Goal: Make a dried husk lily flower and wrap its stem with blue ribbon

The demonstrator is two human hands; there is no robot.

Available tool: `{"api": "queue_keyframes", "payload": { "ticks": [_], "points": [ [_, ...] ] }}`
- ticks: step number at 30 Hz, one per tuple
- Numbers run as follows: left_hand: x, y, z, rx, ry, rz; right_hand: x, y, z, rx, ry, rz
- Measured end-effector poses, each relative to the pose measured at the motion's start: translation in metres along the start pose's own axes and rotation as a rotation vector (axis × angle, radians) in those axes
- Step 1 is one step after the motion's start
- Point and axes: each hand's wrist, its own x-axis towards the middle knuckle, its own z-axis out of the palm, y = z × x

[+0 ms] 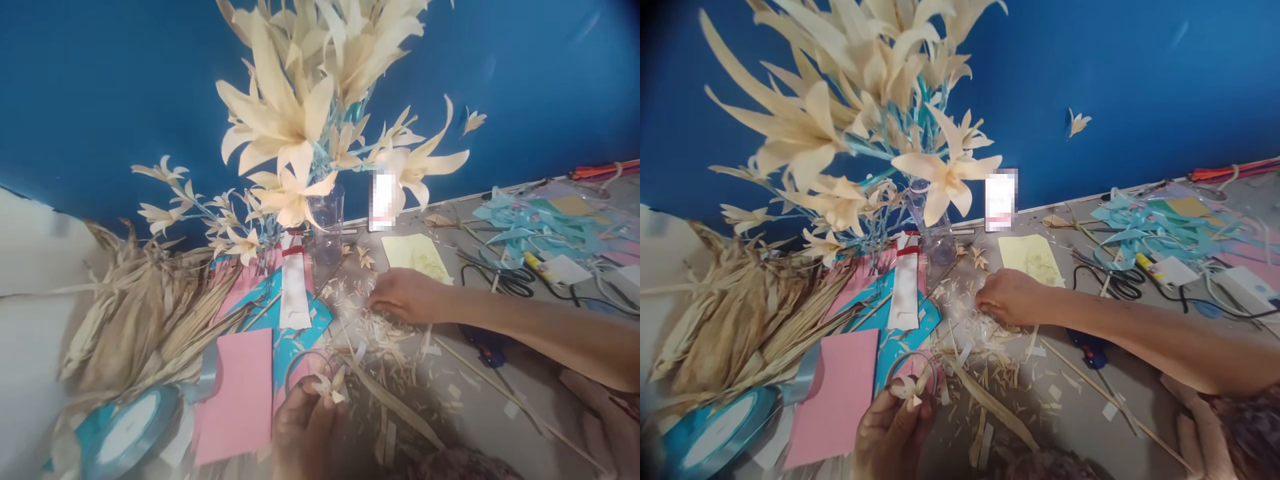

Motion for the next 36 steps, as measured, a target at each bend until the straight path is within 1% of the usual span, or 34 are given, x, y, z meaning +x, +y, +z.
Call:
{"api": "queue_keyframes", "payload": {
  "ticks": [3,6,9,11,13,16,19,21,24,27,30,36],
  "points": [
    [-0.001,0.001,0.0,-0.017,0.007,-0.011,-0.017,0.004,-0.013,-0.053,-0.006,0.061],
    [-0.001,0.002,-0.003,-0.023,0.016,0.009,-0.042,-0.001,-0.025,-0.039,0.071,0.175],
    [0.002,0.003,-0.007,0.023,0.031,0.016,-0.074,-0.014,-0.029,0.021,0.183,0.276],
    [0.003,0.005,-0.008,0.058,0.058,0.016,-0.099,-0.025,-0.026,0.077,0.225,0.356],
    [0.002,0.008,-0.006,0.068,0.056,0.041,-0.122,-0.036,-0.018,0.135,0.239,0.458],
    [-0.004,0.013,0.002,0.037,0.0,0.117,-0.154,-0.053,-0.003,0.231,0.284,0.604],
    [-0.011,0.015,0.007,0.039,-0.041,0.18,-0.176,-0.068,0.013,0.33,0.361,0.659],
    [-0.015,0.014,0.006,0.055,-0.062,0.213,-0.186,-0.076,0.023,0.399,0.412,0.671],
    [-0.02,0.01,0.003,0.059,-0.117,0.273,-0.193,-0.082,0.035,0.467,0.483,0.675],
    [-0.027,0.006,-0.002,0.049,-0.182,0.324,-0.194,-0.085,0.045,0.456,0.487,0.687],
    [-0.035,0.002,-0.004,0.039,-0.186,0.342,-0.195,-0.086,0.051,0.454,0.498,0.73],
    [-0.042,-0.004,-0.007,0.033,-0.188,0.327,-0.204,-0.089,0.054,0.555,0.586,0.78]
  ]
}}
